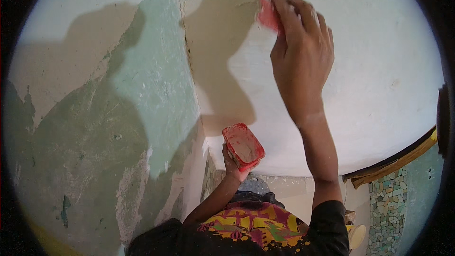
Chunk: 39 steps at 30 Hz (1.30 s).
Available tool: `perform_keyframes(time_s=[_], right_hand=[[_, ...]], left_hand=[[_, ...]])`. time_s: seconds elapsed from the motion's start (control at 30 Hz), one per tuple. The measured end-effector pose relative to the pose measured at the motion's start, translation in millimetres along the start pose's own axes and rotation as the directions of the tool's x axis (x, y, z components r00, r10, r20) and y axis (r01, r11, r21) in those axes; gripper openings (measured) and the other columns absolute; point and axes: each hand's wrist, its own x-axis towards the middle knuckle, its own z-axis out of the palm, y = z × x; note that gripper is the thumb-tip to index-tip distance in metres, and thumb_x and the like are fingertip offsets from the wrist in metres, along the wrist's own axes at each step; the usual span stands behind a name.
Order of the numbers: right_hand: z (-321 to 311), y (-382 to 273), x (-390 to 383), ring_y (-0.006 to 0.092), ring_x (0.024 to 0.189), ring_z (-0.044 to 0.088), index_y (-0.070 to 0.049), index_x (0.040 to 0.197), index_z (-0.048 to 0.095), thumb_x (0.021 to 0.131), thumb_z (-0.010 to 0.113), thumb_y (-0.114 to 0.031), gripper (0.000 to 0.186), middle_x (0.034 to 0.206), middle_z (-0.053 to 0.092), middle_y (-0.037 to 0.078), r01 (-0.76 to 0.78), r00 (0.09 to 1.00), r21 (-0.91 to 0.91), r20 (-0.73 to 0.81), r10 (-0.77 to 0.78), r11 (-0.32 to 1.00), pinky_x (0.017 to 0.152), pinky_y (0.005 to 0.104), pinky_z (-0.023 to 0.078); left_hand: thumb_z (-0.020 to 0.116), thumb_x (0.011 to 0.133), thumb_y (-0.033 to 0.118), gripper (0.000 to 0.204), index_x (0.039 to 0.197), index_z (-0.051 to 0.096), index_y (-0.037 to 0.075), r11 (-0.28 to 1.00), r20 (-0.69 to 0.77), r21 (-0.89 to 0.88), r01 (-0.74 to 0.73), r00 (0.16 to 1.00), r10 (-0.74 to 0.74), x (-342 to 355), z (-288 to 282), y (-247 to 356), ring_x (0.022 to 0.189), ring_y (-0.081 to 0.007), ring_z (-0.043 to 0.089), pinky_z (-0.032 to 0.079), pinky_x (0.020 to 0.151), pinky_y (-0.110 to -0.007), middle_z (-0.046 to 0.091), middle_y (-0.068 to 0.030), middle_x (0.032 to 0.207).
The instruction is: Applying putty or plaster to a wall using a spatula and a container.
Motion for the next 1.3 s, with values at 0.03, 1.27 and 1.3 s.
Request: perform_keyframes(time_s=[0.03, 1.27, 1.3], right_hand=[[4.9, 1.2, 2.5, 0.0279, 0.106, 0.065, -0.012, 0.125, 0.071, 0.081, 0.064, 0.006, 0.049, 0.121, 0.069, 0.005, -0.001, 1.0, 0.001, 0.003, 0.001, 1.0, 0.086, 0.0412, 0.051], [5.6, -56.3, -79.3, 0.031, 0.119, 0.059, -0.009, 0.128, 0.069, 0.082, 0.065, -0.008, 0.046, 0.127, 0.066, 0.012, 0.059, 0.901, 0.144, 0.417, -0.114, 0.988, 0.098, 0.0456, 0.047], [2.3, -48.1, -79.9, 0.0322, 0.123, 0.057, -0.008, 0.13, 0.068, 0.083, 0.064, -0.013, 0.047, 0.131, 0.064, 0.014, 0.078, 0.91, 0.139, 0.394, -0.127, 0.987, 0.1, 0.0484, 0.046]], left_hand=[[0.05, 0.083, 0.086, 0.087, 0.151, 0.045, 0.031, 1.0, -0.002, -0.001, 0.0, 1.0, 0.0, 0.0, 0.0, 0.6, 0.137, -0.033, 0.049, 0.044, 0.105, -0.062, 0.049, -0.0018, 0.153], [0.047, 0.094, 0.078, 0.078, 0.155, 0.042, 0.03, 0.992, 0.008, -0.117, -0.045, 0.999, 0.047, -23.5, 50.0, 18.0, 0.144, -0.031, 0.046, 0.038, 0.116, -0.062, 0.046, -0.0021, 0.158], [0.047, 0.093, 0.078, 0.078, 0.155, 0.042, 0.03, 0.99, 0.016, -0.132, -0.051, 0.998, 0.054, -19.2, 44.3, 17.9, 0.143, -0.0303, 0.046, 0.039, 0.115, -0.062, 0.047, -0.0018, 0.157]])
